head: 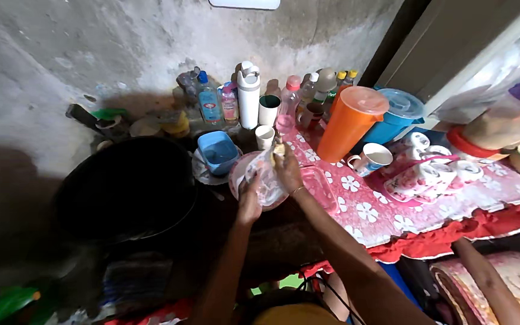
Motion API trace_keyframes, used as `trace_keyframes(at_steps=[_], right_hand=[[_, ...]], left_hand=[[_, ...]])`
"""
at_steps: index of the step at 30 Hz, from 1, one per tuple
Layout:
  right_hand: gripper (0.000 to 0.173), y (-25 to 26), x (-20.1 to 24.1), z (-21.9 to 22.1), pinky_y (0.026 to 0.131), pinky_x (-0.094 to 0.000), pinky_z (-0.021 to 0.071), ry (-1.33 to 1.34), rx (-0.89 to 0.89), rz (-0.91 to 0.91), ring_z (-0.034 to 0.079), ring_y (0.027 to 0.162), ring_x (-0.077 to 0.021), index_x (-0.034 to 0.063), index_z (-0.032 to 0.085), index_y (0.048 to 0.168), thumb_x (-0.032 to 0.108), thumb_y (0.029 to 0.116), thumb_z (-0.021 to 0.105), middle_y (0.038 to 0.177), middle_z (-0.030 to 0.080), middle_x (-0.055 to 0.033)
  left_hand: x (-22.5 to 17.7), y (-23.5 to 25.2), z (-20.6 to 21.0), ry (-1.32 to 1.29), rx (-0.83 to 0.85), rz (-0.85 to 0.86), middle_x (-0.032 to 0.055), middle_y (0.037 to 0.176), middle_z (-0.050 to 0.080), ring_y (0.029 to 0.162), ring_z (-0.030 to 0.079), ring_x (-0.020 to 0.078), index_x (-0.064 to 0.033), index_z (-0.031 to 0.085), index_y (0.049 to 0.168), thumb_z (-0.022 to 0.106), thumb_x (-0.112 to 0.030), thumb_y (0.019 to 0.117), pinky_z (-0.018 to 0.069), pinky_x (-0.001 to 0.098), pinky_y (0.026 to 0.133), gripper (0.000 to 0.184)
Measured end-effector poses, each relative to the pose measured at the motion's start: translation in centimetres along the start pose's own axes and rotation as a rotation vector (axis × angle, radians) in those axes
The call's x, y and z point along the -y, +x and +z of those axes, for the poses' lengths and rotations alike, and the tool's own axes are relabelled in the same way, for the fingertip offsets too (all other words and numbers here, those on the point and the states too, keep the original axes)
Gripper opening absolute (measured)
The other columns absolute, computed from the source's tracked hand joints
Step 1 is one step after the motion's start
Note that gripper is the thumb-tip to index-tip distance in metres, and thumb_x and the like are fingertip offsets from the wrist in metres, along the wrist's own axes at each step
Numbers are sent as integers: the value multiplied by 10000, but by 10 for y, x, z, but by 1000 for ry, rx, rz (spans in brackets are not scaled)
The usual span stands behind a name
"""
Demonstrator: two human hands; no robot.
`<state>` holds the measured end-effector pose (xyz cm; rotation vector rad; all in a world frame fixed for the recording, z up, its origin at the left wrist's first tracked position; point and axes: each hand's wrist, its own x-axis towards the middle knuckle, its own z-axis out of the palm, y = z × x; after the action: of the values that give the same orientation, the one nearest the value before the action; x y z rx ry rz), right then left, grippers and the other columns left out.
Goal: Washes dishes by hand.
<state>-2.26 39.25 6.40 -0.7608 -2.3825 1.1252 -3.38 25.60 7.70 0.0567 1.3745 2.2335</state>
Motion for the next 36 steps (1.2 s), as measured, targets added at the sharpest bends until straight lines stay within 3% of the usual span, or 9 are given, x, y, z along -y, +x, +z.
trace_keyframes(at_steps=[5, 9, 13, 21, 26, 28, 30, 33, 36], right_hand=[[468, 28, -40, -62, 979, -628, 491, -36, 9, 34, 659, 1107, -428, 12, 522, 1439, 297, 1069, 553, 1201, 668, -287], [455, 39, -62, -99, 968, -692, 461, -432, 275, 8, 643, 1121, -503, 19, 599, 1382, 317, 1038, 614, 1188, 674, -309], [467, 37, -90, -93, 1088, -640, 409, -630, 463, -52, 571, 1268, -505, -27, 547, 1431, 196, 1027, 616, 1344, 601, -328], [433, 22, -87, -96, 1074, -622, 443, -382, 43, -140, 598, 1242, -507, -74, 577, 1382, 29, 967, 647, 1344, 605, -334], [400, 17, -59, -105, 806, -541, 562, -69, -54, -29, 689, 852, -368, -71, 527, 1389, 91, 1029, 594, 1075, 674, -293], [406, 15, -53, -108, 797, -505, 560, 17, -52, 7, 675, 836, -322, -54, 505, 1418, 96, 1046, 565, 1078, 669, -276], [389, 15, -52, -108, 822, -472, 559, 56, -53, -20, 673, 864, -277, -56, 524, 1393, 83, 1033, 577, 1092, 672, -251], [348, 14, -47, -106, 802, -439, 562, 70, -14, -27, 664, 844, -232, -60, 561, 1340, 71, 1019, 589, 1065, 675, -220], [333, 15, -46, -98, 746, -356, 560, 195, -59, 4, 637, 794, -147, -37, 561, 1337, 87, 1027, 565, 1038, 666, -153]], left_hand=[[-2, 8, -20, 261, 261, 113, 199, 1402, 568, 1190, 634, 224, 76, 458, 1441, 463, -75, 1036, 563, 395, 975, 432], [-1, 29, -58, 491, -126, 295, 277, 1438, 529, 1301, 555, 323, 103, 495, 1413, 575, -33, 1009, 462, 439, 1082, 434], [18, 40, -77, 640, -251, 108, 339, 1427, 494, 1268, 556, 370, 124, 415, 1462, 596, -12, 994, 478, 437, 1048, 520], [52, 57, -69, 786, -252, -186, 334, 1570, 317, 1354, 490, 444, -19, 51, 1623, 584, 64, 950, 493, 545, 1033, 863], [58, 59, -71, 628, -252, -216, 326, 1536, 366, 1297, 527, 458, -33, 151, 1609, 528, 58, 991, 521, 594, 960, 730], [56, 57, -69, 545, -252, -267, 314, 1486, 423, 1198, 589, 411, -32, 208, 1590, 508, 50, 999, 554, 540, 903, 667], [49, 52, -62, 419, -268, -323, 247, 1290, 517, 951, 600, 279, -1, 322, 1519, 493, 51, 994, 545, 410, 774, 555], [36, 45, -50, 76, -237, -402, 185, 1113, 542, 845, 590, 211, 48, 415, 1382, 424, 42, 1017, 546, 328, 721, 366], [35, 45, -46, -323, -201, -504, 93, 832, 611, 597, 594, 95, -20, 497, 1107, 292, -150, 1110, 503, 185, 515, 243]])
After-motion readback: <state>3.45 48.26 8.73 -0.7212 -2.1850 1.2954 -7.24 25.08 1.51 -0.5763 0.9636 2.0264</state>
